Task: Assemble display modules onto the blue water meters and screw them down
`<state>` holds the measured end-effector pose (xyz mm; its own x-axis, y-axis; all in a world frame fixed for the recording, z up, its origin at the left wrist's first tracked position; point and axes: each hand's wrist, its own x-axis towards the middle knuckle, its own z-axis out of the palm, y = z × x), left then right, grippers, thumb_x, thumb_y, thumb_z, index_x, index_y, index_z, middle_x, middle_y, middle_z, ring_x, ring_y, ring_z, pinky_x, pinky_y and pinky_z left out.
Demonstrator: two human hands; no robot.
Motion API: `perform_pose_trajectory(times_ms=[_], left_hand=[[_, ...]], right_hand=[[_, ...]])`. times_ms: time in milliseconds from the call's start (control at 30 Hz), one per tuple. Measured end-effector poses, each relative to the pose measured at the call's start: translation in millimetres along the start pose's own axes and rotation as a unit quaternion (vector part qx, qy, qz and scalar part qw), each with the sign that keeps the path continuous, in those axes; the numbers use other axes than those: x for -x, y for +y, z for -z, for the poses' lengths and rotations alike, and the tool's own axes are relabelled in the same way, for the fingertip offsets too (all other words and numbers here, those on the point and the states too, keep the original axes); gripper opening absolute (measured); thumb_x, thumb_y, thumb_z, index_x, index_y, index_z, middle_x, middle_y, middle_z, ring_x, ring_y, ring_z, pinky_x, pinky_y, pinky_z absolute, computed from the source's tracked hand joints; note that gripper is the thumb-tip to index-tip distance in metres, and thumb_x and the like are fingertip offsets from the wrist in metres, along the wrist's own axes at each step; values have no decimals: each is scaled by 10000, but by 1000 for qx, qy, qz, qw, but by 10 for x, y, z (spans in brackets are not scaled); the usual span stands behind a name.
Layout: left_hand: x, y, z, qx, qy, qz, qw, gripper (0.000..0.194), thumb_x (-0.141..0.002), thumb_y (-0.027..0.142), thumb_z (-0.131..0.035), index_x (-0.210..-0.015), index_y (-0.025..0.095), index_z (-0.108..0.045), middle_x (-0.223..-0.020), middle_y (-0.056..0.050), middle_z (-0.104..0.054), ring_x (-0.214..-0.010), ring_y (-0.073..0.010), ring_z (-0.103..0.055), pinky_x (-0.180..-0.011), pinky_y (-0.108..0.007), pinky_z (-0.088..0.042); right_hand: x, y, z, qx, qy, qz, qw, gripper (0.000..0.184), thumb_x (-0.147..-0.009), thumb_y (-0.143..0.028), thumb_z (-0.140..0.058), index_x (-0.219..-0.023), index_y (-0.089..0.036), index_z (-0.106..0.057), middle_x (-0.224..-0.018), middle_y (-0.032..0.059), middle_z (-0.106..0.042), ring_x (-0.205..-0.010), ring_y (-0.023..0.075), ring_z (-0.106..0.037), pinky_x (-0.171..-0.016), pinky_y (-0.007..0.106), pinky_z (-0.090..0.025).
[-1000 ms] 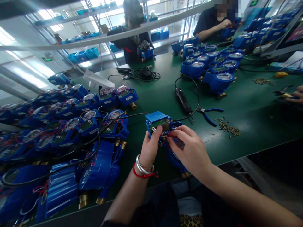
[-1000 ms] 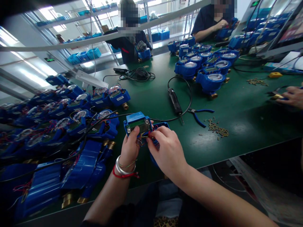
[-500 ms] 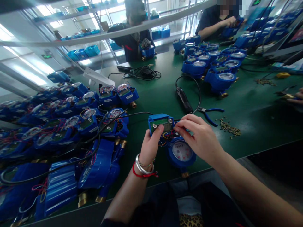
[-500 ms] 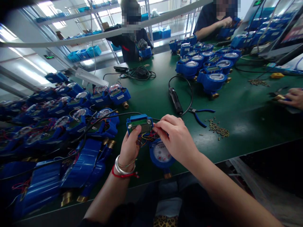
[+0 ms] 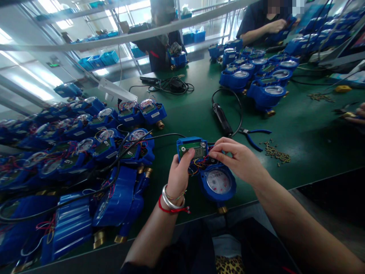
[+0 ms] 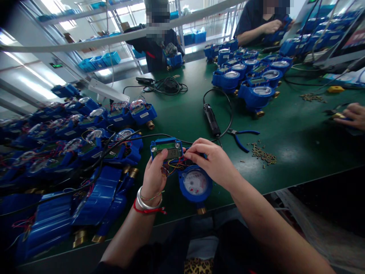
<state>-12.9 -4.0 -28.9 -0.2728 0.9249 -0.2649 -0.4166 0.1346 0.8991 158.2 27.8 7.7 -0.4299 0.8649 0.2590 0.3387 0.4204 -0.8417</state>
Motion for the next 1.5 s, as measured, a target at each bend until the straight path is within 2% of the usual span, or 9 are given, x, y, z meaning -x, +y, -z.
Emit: perform_pose_trajectory(times_ms=[367, 667, 800, 933, 967, 1067, 1133, 1233, 1500], left_hand=[[26, 60, -58, 13, 8, 2, 1000, 399, -680, 455, -735, -924, 147, -665, -877, -57, -703, -867, -237, -657, -812, -371, -478], [56, 111, -95, 50, -17, 13, 999, 397, -695, 435, -726, -961, 150, -650, -890, -66, -712, -873, -251, -672, -792, -385, -505], [47, 127, -103, 56, -26, 11, 998, 373, -699, 420, -719, -949, 154, -644, -918, -74, -722, -906, -266, -681, -823, -408, -515], [44, 152, -108, 70, -69, 12, 995, 329, -698, 409, -700, -930, 181, -646, -896, -62, -736, -924, -273, -691, -837, -412, -525], [44, 158, -107, 67, -76, 12, 995, 329, -699, 409, -695, -934, 183, -650, -892, -61, -738, -920, -272, -694, -833, -407, -528], [44, 170, -99, 49, -86, 14, 995, 369, -706, 431, -680, -957, 161, -663, -904, -79, -739, -882, -267, -701, -800, -391, -539], [44, 176, -96, 42, -84, 15, 995, 399, -710, 444, -675, -968, 140, -666, -923, -93, -736, -859, -262, -703, -774, -378, -545], [42, 187, -95, 43, -83, 19, 995, 415, -708, 442, -681, -977, 126, -669, -947, -99, -733, -824, -248, -706, -742, -360, -551], [17, 183, -77, 45, -118, -5, 992, 387, -716, 429, -686, -965, 133, -670, -934, -100, -733, -742, -224, -703, -692, -343, -551]], right_hand=[[-15, -8, 17, 16, -33, 3, 999, 210, -907, -322, -553, -806, -193, -684, -840, 21, -602, -795, 134, -576, -726, 274, -470], [-80, 187, 11, -23, -62, -17, 998, 192, -884, -322, -582, -804, -184, -689, -850, 19, -605, -814, 139, -569, -745, 287, -465], [-168, 230, 61, -36, -90, -18, 995, 204, -859, -351, -607, -787, -179, -690, -921, 34, -596, -844, 141, -567, -759, 291, -473], [-252, 233, 133, -55, -97, -31, 993, 219, -792, -366, -676, -917, -188, -654, -1100, 42, -594, -678, 89, -512, -643, 259, -468], [-267, 228, 149, -56, -107, -39, 992, 267, -784, -366, -683, -989, -199, -642, -1064, 34, -613, -637, 82, -493, -608, 248, -453], [-298, 199, 176, -50, -150, -73, 985, 351, -787, -389, -674, -1092, -218, -644, -743, -25, -617, -580, 91, -482, -553, 228, -404], [-311, 172, 173, -75, -171, -78, 979, 280, -801, -397, -653, -1007, -211, -688, -715, -22, -626, -625, 106, -528, -595, 239, -426], [-325, 147, 146, -108, -182, -53, 976, 229, -822, -402, -620, -809, -191, -709, -853, 14, -677, -750, 132, -583, -690, 267, -462], [-352, 186, 65, -36, -147, -37, 988, 343, -819, -491, -600, -707, -188, -716, -660, 4, -633, -616, 133, -559, -589, 257, -442]])
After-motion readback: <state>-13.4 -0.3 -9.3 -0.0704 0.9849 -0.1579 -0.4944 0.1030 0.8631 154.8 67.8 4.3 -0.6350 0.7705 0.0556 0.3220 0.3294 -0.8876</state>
